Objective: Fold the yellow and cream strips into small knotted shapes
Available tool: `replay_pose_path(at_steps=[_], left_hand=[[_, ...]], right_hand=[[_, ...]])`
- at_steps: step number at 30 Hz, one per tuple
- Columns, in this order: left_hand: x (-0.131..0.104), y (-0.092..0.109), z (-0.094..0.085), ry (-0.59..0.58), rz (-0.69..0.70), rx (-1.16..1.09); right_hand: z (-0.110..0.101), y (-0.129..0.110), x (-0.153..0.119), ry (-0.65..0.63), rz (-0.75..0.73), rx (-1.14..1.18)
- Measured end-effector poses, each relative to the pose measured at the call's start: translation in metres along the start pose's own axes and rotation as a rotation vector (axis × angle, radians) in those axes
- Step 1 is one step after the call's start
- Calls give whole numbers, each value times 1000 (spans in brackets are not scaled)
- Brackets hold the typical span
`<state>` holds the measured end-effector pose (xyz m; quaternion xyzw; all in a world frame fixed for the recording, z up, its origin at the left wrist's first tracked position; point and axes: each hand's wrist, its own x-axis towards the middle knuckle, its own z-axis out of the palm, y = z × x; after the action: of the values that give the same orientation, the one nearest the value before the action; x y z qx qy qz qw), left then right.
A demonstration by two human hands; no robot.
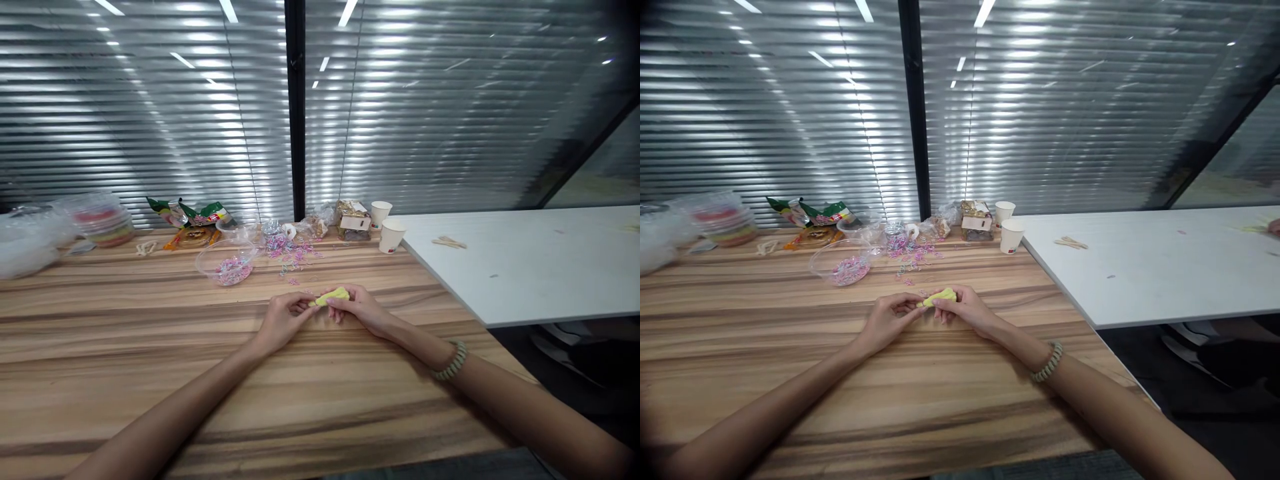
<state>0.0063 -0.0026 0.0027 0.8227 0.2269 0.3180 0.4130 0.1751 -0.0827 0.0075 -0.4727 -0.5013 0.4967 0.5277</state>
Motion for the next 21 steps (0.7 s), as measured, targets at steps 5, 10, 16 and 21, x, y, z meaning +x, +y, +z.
replay_pose_path(at_steps=[5, 10, 16, 21], left_hand=[[1, 2, 0, -104, -38, -59], [0, 11, -1, -205, -23, -16], [2, 4, -2, -31, 6, 60], [7, -13, -4, 122, -20, 119]], right_hand=[[0, -1, 1, 53, -3, 39], [-2, 2, 3, 89, 3, 8], [-4, 12, 6, 149, -32, 24], [-4, 11, 6, 82, -67, 2]])
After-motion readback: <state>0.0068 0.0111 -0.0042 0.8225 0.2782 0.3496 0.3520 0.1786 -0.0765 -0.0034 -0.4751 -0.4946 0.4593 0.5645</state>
